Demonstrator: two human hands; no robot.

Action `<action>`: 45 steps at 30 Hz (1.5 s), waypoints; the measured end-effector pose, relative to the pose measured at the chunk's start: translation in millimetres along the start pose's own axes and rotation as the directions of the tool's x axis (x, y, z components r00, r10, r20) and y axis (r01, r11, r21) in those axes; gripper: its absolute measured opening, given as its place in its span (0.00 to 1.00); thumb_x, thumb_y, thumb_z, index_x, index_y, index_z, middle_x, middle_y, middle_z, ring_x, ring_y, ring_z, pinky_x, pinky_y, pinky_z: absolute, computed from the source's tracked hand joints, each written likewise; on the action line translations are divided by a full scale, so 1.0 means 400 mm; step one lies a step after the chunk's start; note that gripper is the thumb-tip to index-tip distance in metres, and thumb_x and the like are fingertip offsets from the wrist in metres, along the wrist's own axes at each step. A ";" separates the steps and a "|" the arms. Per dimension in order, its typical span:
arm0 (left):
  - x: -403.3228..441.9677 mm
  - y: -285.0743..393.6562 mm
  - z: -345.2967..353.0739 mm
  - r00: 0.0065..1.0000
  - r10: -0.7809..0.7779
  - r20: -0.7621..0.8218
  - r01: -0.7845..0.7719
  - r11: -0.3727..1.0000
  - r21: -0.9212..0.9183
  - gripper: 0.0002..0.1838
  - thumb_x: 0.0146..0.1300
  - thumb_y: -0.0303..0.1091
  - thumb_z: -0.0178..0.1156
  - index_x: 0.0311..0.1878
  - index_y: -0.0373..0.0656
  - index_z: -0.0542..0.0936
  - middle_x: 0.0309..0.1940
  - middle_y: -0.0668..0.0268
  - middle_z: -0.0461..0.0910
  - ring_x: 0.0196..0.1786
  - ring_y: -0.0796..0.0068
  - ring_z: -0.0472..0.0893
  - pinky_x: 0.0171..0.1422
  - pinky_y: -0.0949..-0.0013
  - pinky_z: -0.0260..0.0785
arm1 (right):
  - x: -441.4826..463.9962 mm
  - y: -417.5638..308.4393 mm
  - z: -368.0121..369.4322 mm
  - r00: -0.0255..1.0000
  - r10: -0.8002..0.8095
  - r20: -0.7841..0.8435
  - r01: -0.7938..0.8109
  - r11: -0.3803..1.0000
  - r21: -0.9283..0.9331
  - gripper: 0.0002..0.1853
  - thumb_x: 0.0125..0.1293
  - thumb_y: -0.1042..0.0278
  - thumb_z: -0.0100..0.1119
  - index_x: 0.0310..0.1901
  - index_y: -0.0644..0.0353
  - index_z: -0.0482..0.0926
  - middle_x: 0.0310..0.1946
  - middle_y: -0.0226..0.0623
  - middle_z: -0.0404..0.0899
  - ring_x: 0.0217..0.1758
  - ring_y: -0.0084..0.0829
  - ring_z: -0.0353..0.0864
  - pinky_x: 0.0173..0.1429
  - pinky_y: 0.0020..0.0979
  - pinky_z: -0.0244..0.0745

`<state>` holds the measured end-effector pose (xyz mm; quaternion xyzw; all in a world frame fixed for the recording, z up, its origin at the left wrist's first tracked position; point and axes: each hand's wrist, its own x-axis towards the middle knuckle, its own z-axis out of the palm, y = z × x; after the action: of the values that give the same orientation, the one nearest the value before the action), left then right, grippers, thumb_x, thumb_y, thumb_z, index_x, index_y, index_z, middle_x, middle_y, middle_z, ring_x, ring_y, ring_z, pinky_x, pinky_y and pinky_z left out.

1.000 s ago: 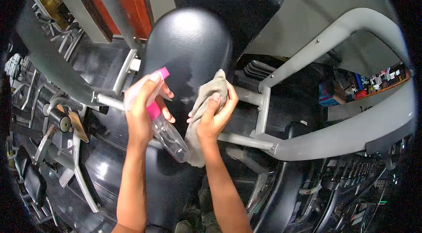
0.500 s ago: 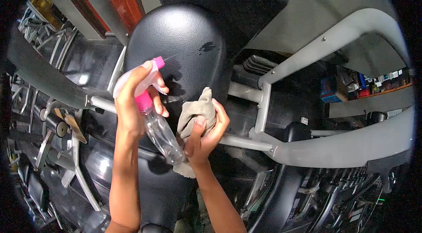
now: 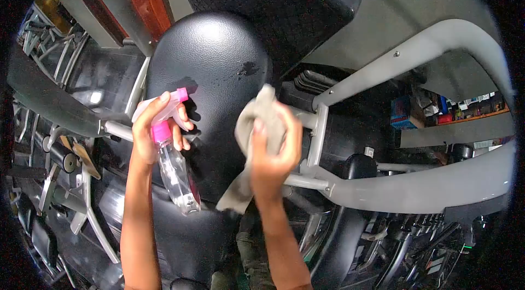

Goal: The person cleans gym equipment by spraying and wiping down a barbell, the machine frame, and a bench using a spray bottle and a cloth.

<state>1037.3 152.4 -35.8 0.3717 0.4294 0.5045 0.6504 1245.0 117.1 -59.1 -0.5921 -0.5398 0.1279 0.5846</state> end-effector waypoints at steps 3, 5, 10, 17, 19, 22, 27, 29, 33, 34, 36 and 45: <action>-0.007 -0.022 -0.024 0.991 0.124 0.050 -0.118 0.987 -0.108 0.29 0.76 0.51 0.49 0.34 0.28 0.79 0.25 0.44 0.82 0.12 0.66 0.76 0.20 0.63 0.80 | 0.135 0.040 0.031 0.981 -0.168 0.095 0.178 0.978 -0.108 0.17 0.67 0.68 0.70 0.55 0.63 0.83 0.51 0.46 0.78 0.54 0.43 0.81 0.63 0.40 0.74; -0.007 -0.027 -0.021 0.989 0.140 0.036 -0.135 0.985 -0.109 0.29 0.75 0.51 0.50 0.34 0.28 0.79 0.25 0.44 0.82 0.12 0.65 0.76 0.21 0.63 0.80 | 0.191 0.022 0.052 0.975 -0.187 0.118 0.201 0.973 -0.115 0.17 0.67 0.68 0.70 0.56 0.60 0.84 0.49 0.44 0.77 0.53 0.42 0.80 0.62 0.40 0.74; -0.009 -0.024 -0.022 0.992 0.119 0.036 -0.115 0.988 -0.108 0.30 0.75 0.51 0.49 0.34 0.27 0.79 0.25 0.44 0.82 0.12 0.65 0.77 0.21 0.62 0.80 | 0.135 0.014 0.008 0.936 -0.235 0.263 0.270 0.957 -0.105 0.20 0.60 0.76 0.71 0.56 0.55 0.86 0.48 0.43 0.77 0.53 0.42 0.81 0.60 0.39 0.75; -0.009 -0.017 -0.030 0.990 0.129 0.050 -0.120 0.980 -0.161 0.28 0.74 0.49 0.52 0.35 0.26 0.79 0.26 0.45 0.82 0.15 0.63 0.79 0.23 0.61 0.81 | 0.171 0.061 0.048 0.994 -0.016 0.106 0.021 0.999 -0.044 0.16 0.78 0.62 0.58 0.60 0.60 0.81 0.49 0.38 0.82 0.57 0.31 0.81 0.64 0.36 0.74; -0.010 -0.020 -0.034 0.988 0.136 0.067 -0.123 0.978 -0.168 0.28 0.73 0.48 0.54 0.36 0.25 0.79 0.27 0.46 0.82 0.16 0.63 0.80 0.24 0.60 0.82 | 0.216 0.020 0.064 0.894 0.412 0.174 -0.432 0.897 0.091 0.18 0.79 0.60 0.57 0.62 0.61 0.80 0.51 0.38 0.82 0.59 0.32 0.80 0.67 0.36 0.72; -0.010 -0.019 -0.033 0.991 0.122 0.058 -0.111 0.980 -0.167 0.27 0.73 0.48 0.54 0.36 0.25 0.79 0.26 0.46 0.81 0.16 0.63 0.80 0.24 0.60 0.82 | 0.208 0.007 0.051 0.817 0.537 0.210 -0.566 0.817 0.113 0.19 0.78 0.59 0.59 0.62 0.61 0.79 0.52 0.38 0.82 0.60 0.33 0.79 0.68 0.37 0.71; -0.010 -0.017 -0.032 0.991 0.119 0.068 -0.104 0.976 -0.190 0.27 0.74 0.47 0.53 0.36 0.25 0.80 0.26 0.46 0.81 0.16 0.63 0.80 0.24 0.61 0.81 | 0.118 0.051 -0.002 0.982 -0.060 0.181 0.090 0.982 -0.165 0.18 0.75 0.61 0.62 0.59 0.64 0.82 0.51 0.44 0.81 0.58 0.39 0.81 0.64 0.38 0.74; -0.009 -0.019 -0.032 0.991 0.119 0.065 -0.104 0.974 -0.201 0.27 0.74 0.47 0.53 0.36 0.24 0.80 0.26 0.46 0.82 0.16 0.63 0.80 0.25 0.61 0.82 | 0.159 0.043 0.000 0.970 -0.150 0.190 0.193 0.953 -0.234 0.17 0.74 0.63 0.64 0.57 0.63 0.83 0.51 0.47 0.80 0.57 0.44 0.82 0.62 0.40 0.76; -0.006 -0.027 -0.034 0.992 0.115 0.052 -0.101 0.969 -0.225 0.27 0.74 0.47 0.54 0.36 0.24 0.80 0.27 0.46 0.82 0.16 0.63 0.81 0.25 0.61 0.82 | 0.287 -0.062 0.074 0.937 -0.171 0.305 0.263 0.920 -0.292 0.16 0.71 0.62 0.64 0.57 0.55 0.84 0.53 0.45 0.79 0.52 0.52 0.85 0.56 0.45 0.80; -0.006 -0.027 -0.031 0.992 0.115 0.046 -0.102 0.969 -0.227 0.27 0.73 0.47 0.54 0.36 0.25 0.80 0.27 0.47 0.83 0.16 0.64 0.81 0.25 0.61 0.82 | 0.290 -0.084 0.090 0.923 -0.196 0.332 0.311 0.886 -0.344 0.16 0.70 0.61 0.64 0.56 0.54 0.84 0.55 0.44 0.79 0.51 0.53 0.86 0.55 0.48 0.80; -0.007 -0.031 -0.030 0.993 0.111 0.052 -0.095 0.966 -0.241 0.26 0.73 0.47 0.55 0.36 0.25 0.80 0.27 0.47 0.83 0.16 0.64 0.81 0.25 0.61 0.82 | 0.256 -0.112 0.094 0.874 -0.212 0.438 0.369 0.875 -0.312 0.17 0.68 0.64 0.65 0.57 0.52 0.83 0.57 0.41 0.78 0.48 0.53 0.87 0.53 0.49 0.82; -0.008 -0.022 -0.030 0.991 0.131 0.036 -0.117 0.957 -0.267 0.26 0.74 0.45 0.54 0.37 0.24 0.80 0.27 0.48 0.82 0.16 0.63 0.81 0.25 0.60 0.81 | 0.294 -0.114 0.133 0.906 -0.226 0.357 0.367 0.840 -0.400 0.15 0.71 0.64 0.63 0.56 0.55 0.81 0.56 0.42 0.76 0.46 0.54 0.87 0.47 0.50 0.83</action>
<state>1028.6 147.8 -47.6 0.3211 0.3165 0.5868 0.6725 1226.5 227.2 20.1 -0.5952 -0.7216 -0.0090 0.3535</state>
